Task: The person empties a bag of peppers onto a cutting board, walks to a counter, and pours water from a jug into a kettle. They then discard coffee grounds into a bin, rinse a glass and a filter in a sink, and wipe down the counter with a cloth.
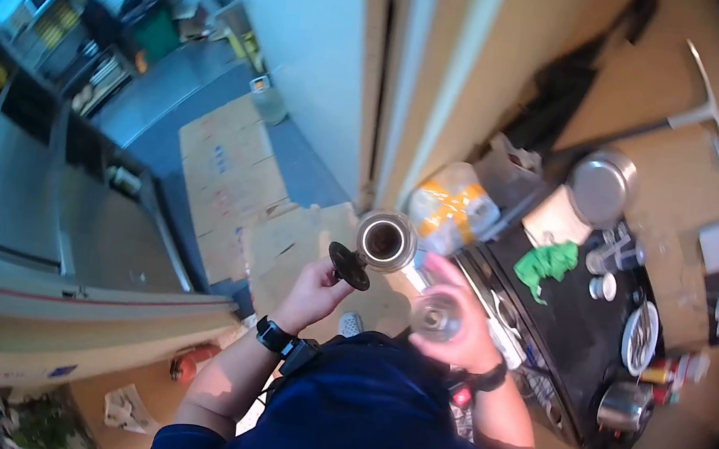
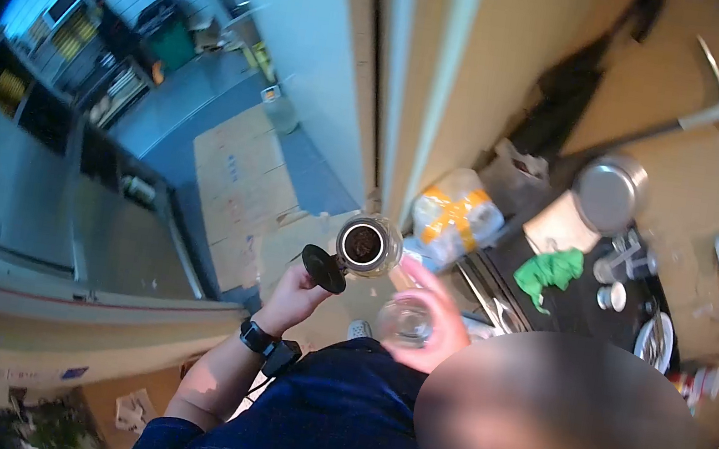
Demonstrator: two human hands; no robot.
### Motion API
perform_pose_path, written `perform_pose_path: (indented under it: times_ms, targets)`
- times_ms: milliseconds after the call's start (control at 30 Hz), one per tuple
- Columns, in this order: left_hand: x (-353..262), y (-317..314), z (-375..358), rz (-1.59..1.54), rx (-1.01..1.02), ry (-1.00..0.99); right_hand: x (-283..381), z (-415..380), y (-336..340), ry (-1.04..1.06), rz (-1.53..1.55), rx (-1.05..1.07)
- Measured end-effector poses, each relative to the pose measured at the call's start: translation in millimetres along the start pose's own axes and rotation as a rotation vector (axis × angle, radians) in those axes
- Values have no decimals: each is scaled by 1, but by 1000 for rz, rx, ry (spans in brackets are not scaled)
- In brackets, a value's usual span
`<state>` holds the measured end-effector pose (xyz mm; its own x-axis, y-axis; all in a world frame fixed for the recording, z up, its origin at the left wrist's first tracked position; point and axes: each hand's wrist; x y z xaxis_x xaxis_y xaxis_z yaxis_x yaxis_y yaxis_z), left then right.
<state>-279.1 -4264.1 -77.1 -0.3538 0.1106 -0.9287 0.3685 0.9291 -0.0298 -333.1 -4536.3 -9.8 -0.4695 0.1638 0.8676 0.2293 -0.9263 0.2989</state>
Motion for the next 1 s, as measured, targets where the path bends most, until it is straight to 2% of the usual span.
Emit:
perform_pose_path:
  times_ms: [67,167,233,367,467,600,633,733,767,800,867,900,933,1000]
  targets:
    - [5,27,-8,-102,-44,-62,-16,7,-4,-114,94,-130]
    - [13,66,-16,-150,-144,-61,-41,20,-9,-187,131,-131]
    - [22,86,-18,-209,-243,-39,-60,34,-19,-292,166,-215]
    - [37,131,-13,-367,-443,-24,-96,90,-44,-275,-27,-79]
    - [36,177,-5,-325,-533,-17,-110,155,-71,-231,-86,24]
    - [20,238,8,-366,-707,-23,-160,231,-106,-216,-78,83]
    - [30,259,9,-329,-721,36,-173,252,-113,-222,-75,117]
    - [26,301,17,-431,-873,62,-188,320,-136,-306,-48,154]
    - [20,316,18,-412,-875,41,-198,342,-143,-269,-71,178]
    - [15,328,21,-528,-897,36,-208,367,-152,-259,-65,188]
    - [6,352,27,-575,-981,55,-219,412,-170,-321,71,213]
    - [2,363,29,-590,-995,61,-217,440,-176,-247,-12,276]
    - [0,374,30,-603,-1030,90,-221,463,-186,-246,-16,301]
    - [-4,399,38,-627,-1075,107,-233,510,-207,-111,-7,355]
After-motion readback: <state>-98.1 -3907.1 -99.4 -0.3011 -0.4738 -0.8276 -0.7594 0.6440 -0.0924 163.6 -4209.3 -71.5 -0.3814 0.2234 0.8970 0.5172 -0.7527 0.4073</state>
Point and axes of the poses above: each hand's wrist, its own z-axis towards the middle knuckle, its own y-axis out of the back of the hand, x = y × z, and after that the axes turned 8 degrees about y, right-handed
